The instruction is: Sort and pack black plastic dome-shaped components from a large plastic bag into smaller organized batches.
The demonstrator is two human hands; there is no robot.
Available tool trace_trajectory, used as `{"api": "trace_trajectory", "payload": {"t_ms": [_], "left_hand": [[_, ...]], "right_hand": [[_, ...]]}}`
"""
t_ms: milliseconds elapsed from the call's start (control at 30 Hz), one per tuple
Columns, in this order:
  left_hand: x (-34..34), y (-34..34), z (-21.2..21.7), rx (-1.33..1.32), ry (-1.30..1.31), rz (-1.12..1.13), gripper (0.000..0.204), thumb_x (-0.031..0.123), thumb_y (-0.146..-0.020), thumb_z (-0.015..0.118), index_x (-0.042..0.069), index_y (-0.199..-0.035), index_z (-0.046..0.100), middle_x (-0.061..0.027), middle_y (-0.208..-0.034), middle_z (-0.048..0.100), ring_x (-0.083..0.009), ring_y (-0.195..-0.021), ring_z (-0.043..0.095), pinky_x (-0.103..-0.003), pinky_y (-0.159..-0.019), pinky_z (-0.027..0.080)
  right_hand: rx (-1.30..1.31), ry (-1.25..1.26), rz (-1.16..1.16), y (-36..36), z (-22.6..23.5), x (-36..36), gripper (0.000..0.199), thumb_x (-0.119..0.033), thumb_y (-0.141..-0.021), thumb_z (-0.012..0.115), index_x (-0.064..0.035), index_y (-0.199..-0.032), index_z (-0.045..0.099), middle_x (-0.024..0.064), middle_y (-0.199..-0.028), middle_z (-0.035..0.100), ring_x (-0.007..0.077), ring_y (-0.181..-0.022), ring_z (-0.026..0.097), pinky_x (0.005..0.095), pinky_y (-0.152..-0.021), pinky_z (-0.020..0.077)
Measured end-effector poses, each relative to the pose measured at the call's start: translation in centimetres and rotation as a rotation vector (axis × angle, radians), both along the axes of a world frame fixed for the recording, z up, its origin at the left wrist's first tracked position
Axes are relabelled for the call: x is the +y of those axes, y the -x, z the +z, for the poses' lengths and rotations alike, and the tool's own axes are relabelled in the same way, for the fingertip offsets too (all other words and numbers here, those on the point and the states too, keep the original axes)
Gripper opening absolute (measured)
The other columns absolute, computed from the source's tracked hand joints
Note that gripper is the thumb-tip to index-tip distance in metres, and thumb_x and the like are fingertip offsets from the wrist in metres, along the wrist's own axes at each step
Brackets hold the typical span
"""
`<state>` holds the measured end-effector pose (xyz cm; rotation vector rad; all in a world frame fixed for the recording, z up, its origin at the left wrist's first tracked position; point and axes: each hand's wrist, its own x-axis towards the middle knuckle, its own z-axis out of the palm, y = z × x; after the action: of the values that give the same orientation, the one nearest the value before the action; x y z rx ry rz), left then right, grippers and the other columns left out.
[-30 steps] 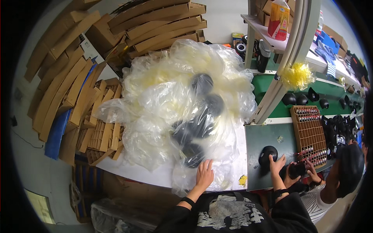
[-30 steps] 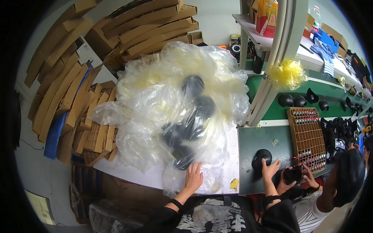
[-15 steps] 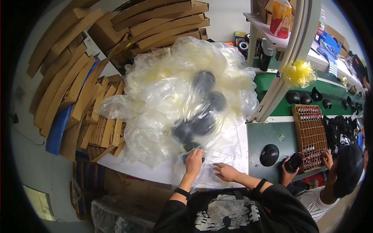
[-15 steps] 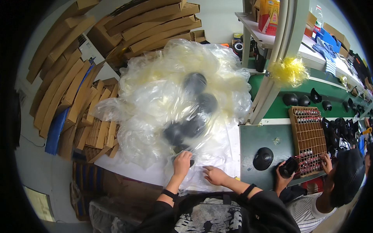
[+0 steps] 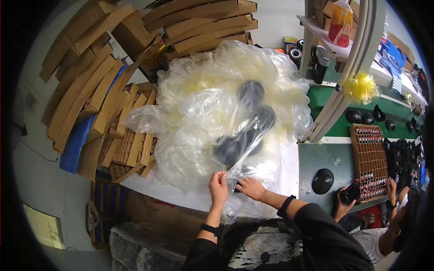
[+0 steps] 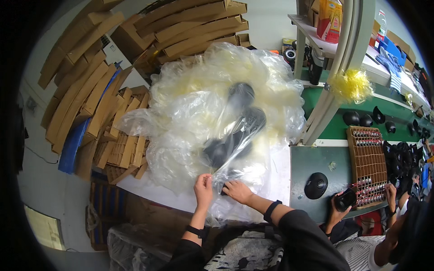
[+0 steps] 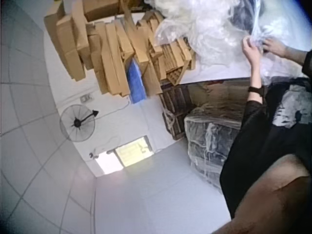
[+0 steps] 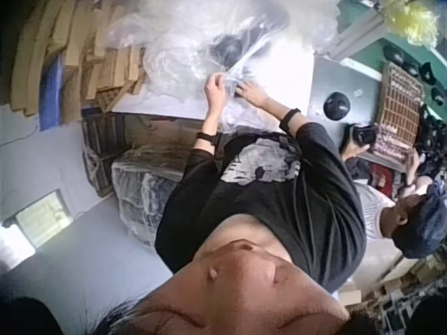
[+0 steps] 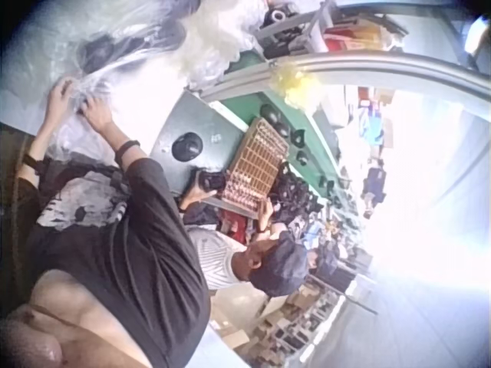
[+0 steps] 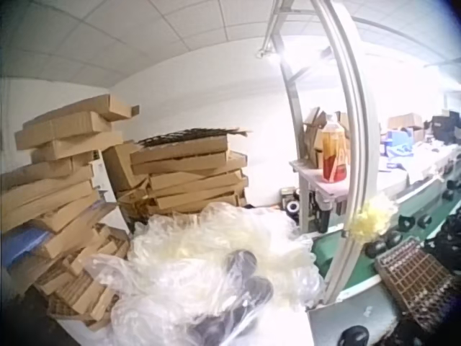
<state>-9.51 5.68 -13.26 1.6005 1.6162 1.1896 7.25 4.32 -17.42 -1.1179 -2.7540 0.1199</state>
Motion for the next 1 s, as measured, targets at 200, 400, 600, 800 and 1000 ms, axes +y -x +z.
{"api": "trace_trajectory", "payload": {"t_ms": [200, 400, 600, 800, 1000], "left_hand": [[2.6, 1.6, 1.5, 0.038, -0.097, 0.045, 0.007, 0.003, -0.086, 0.057, 0.001, -0.092, 0.061, -0.0075, -0.085, 0.057, -0.0171, -0.07, 0.055, -0.03, -0.065, 0.045], [2.9, 1.1, 1.0, 0.029, 0.039, -0.072, 0.008, 0.002, -0.086, 0.057, 0.002, -0.093, 0.061, -0.0082, -0.086, 0.058, -0.0168, -0.072, 0.058, -0.029, -0.064, 0.046], [2.8, 0.1, 0.9, 0.228, -0.084, -0.157, 0.012, 0.001, -0.085, 0.056, 0.002, -0.097, 0.06, -0.0127, -0.09, 0.059, -0.0265, -0.079, 0.061, -0.035, -0.067, 0.049], [1.2, -2.4, 2.4, 0.433, -0.392, -0.534, 0.044, -0.003, -0.073, 0.059, 0.01, -0.115, 0.055, -0.0152, -0.117, 0.055, -0.0332, -0.111, 0.051, -0.044, -0.095, 0.039], [-0.8, -4.2, 3.1, 0.4, -0.114, -0.919, 0.052, -0.004, -0.064, 0.063, 0.009, -0.113, 0.056, -0.0134, -0.115, 0.057, -0.0322, -0.11, 0.051, -0.043, -0.1, 0.036]], "right_hand": [[0.214, 0.22, 0.029, -4.2, 2.7, -1.9, 0.021, -0.02, -0.078, 0.064, -0.0081, -0.094, 0.057, 0.0089, -0.101, 0.052, 0.0252, -0.093, 0.057, 0.0373, -0.08, 0.0452], [0.891, 1.198, -0.34, -10.0, 7.3, -4.7, 0.026, -0.024, -0.086, 0.068, -0.0042, -0.098, 0.055, 0.0043, -0.088, 0.056, 0.0114, -0.08, 0.054, 0.0274, -0.07, 0.0445], [1.433, 1.59, -0.388, -12.8, 11.7, -5.8, 0.027, -0.034, -0.093, 0.058, -0.0071, -0.094, 0.053, -0.0044, -0.084, 0.051, 0.0042, -0.077, 0.046, 0.0206, -0.07, 0.0392], [1.481, 1.501, -0.445, -11.6, 8.5, -6.3, 0.028, -0.036, -0.093, 0.058, -0.009, -0.089, 0.052, -0.006, -0.079, 0.049, 0.003, -0.07, 0.043, 0.0198, -0.063, 0.0367], [1.374, 1.337, -0.568, -10.3, 7.1, -6.1, 0.03, -0.035, -0.09, 0.063, -0.0089, -0.08, 0.053, -0.0061, -0.072, 0.047, 0.0033, -0.065, 0.04, 0.0203, -0.057, 0.033]]}}
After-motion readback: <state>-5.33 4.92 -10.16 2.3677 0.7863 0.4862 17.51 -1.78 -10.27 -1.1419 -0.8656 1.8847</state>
